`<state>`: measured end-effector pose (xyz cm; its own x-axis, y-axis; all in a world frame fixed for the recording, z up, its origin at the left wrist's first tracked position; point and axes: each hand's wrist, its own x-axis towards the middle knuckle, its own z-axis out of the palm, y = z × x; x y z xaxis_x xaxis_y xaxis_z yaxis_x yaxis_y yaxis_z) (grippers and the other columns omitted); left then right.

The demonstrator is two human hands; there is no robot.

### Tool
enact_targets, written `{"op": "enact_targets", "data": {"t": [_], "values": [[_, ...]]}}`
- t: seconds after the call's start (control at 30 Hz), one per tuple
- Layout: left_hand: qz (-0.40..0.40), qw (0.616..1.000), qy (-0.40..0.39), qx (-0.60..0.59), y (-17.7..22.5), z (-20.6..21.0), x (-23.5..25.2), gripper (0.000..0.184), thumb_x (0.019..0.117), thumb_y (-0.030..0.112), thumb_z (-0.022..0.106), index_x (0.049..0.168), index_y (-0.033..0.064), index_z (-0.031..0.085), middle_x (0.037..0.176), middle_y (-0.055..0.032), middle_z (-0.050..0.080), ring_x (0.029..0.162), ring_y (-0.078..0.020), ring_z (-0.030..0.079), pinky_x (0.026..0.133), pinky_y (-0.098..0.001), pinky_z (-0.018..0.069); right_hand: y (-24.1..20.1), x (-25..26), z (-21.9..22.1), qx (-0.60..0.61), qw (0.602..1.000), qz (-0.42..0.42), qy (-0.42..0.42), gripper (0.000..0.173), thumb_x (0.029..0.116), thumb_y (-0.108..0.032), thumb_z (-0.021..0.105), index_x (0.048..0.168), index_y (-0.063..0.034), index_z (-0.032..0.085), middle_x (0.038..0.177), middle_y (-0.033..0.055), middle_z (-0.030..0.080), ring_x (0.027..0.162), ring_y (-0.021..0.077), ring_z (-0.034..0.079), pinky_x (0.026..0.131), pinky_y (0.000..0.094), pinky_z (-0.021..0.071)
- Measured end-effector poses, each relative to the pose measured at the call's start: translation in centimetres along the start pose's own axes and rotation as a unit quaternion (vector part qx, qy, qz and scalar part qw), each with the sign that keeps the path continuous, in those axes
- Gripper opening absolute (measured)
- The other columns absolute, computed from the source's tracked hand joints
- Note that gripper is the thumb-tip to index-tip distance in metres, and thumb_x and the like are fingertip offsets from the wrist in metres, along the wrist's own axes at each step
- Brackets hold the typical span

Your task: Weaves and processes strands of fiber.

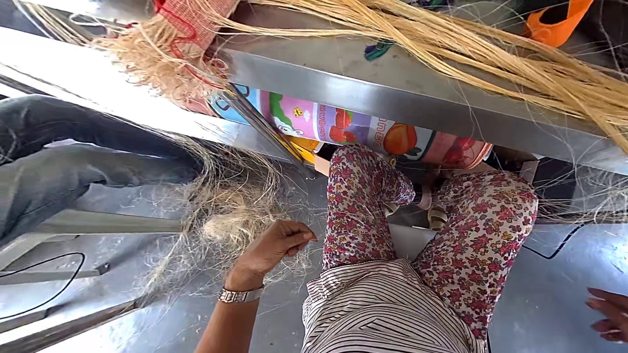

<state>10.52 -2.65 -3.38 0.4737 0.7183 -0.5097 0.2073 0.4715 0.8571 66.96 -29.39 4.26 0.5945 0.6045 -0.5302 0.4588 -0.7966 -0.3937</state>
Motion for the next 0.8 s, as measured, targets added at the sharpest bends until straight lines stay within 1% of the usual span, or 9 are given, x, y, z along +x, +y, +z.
{"op": "enact_targets", "data": {"t": [0.07,0.13,0.2,0.33,0.47,0.57,0.63,0.7,0.8], "values": [[0.015,0.999,-0.031,-0.002,0.4,0.7,-0.4,0.02,0.0918,0.01,0.06,0.083,0.0184,0.076,0.062,0.014,0.062,0.048,0.0073,0.047,0.045,-0.0096,0.038,-4.1,-1.5,0.5,-0.035,0.997,-0.035,-0.064,0.049,0.1031,-0.014,0.059,0.147,0.0061,0.048,0.129,0.0345,0.059,0.084,0.0373,0.071,0.072,0.0523,0.0603],[0.034,0.998,-0.06,0.001,1.0,1.4,-1.0,0.015,0.0919,0.015,0.064,0.085,0.0198,0.076,0.063,0.0147,0.063,0.049,0.0078,0.048,0.045,-0.0092,0.0378,-8.8,-4.5,1.1,-0.09,0.98,-0.168,-0.067,0.039,0.102,-0.016,0.061,0.13,0.0117,0.063,0.127,0.0376,0.061,0.088,0.0458,0.072,0.077,0.0593,0.0594],[0.055,0.994,-0.093,-0.001,1.4,2.0,-1.4,0.011,0.0918,0.018,0.066,0.089,0.0194,0.078,0.066,0.015,0.064,0.051,0.0078,0.051,0.046,-0.0091,0.0397,-12.6,-7.7,1.1,-0.098,0.929,-0.35,-0.073,0.029,0.1013,-0.016,0.061,0.109,0.0092,0.074,0.118,0.0319,0.069,0.087,0.0374,0.074,0.078,0.0486,0.0611],[0.098,0.989,-0.105,0.034,2.5,4.2,-2.0,0.01,0.0937,0.017,0.067,0.092,0.0164,0.077,0.071,0.0155,0.066,0.056,0.0083,0.055,0.051,-0.0089,0.0448,-18.6,-9.0,3.7,0.043,0.822,-0.545,-0.158,0.028,0.1032,-0.019,0.062,0.114,0.0034,0.074,0.116,0.0218,0.073,0.096,0.0185,0.072,0.087,0.0271,0.0569],[0.163,0.98,-0.106,0.033,3.2,6.8,-2.3,0.01,0.0957,0.017,0.067,0.092,0.0143,0.075,0.072,0.0155,0.066,0.058,0.0094,0.057,0.052,-0.0082,0.0466,-22.5,-6.3,13.1,0.049,0.798,-0.594,-0.09,0.039,0.1016,-0.034,0.061,0.122,-0.0033,0.072,0.123,0.0121,0.072,0.074,0.0078,0.067,0.063,0.0187,0.0542],[0.194,0.975,-0.109,0.024,3.2,8.1,-2.4,0.009,0.0965,0.017,0.068,0.093,0.0112,0.074,0.075,0.014,0.066,0.06,0.0092,0.056,0.054,-0.0085,0.0475,-23.8,-5.5,17.9,0.04,0.807,-0.575,-0.127,0.043,0.0967,-0.035,0.065,0.124,-0.0022,0.072,0.111,0.0112,0.075,0.072,0.0153,0.069,0.063,0.0296,0.0584],[0.211,0.972,-0.098,0.035,3.3,8.6,-2.3,0.009,0.0965,0.016,0.067,0.093,0.0092,0.073,0.077,0.0134,0.066,0.061,0.01,0.056,0.055,-0.0079,0.0473,-23.9,-5.3,18.9,0.032,0.814,-0.567,-0.122,0.03,0.0965,-0.026,0.064,0.112,-0.0039,0.076,0.09,0.0081,0.074,0.072,0.0171,0.07,0.067,0.0318,0.0589],[0.23,0.967,-0.094,0.06,3.1,8.6,-2.0,0.012,0.0966,0.016,0.068,0.095,0.0069,0.074,0.081,0.0115,0.066,0.064,0.0105,0.056,0.058,-0.0072,0.0475,-23.6,-4.8,18.6,0.052,0.814,-0.568,-0.107,0.022,0.0968,-0.021,0.062,0.093,-0.0057,0.078,0.077,0.0047,0.069,0.068,0.0115,0.066,0.065,0.0235,0.0551],[0.277,0.949,-0.104,0.114,2.4,7.4,-1.2,0.019,0.0979,0.022,0.068,0.096,0.005,0.077,0.084,0.008,0.065,0.073,0.0101,0.056,0.066,-0.0073,0.0463,-22.4,-3.8,16.1,0.128,0.822,-0.539,-0.13,0.023,0.0981,-0.02,0.062,0.088,-0.0045,0.077,0.077,0.0011,0.07,0.067,-0.0022,0.061,0.064,0.0098,0.0501]]}}
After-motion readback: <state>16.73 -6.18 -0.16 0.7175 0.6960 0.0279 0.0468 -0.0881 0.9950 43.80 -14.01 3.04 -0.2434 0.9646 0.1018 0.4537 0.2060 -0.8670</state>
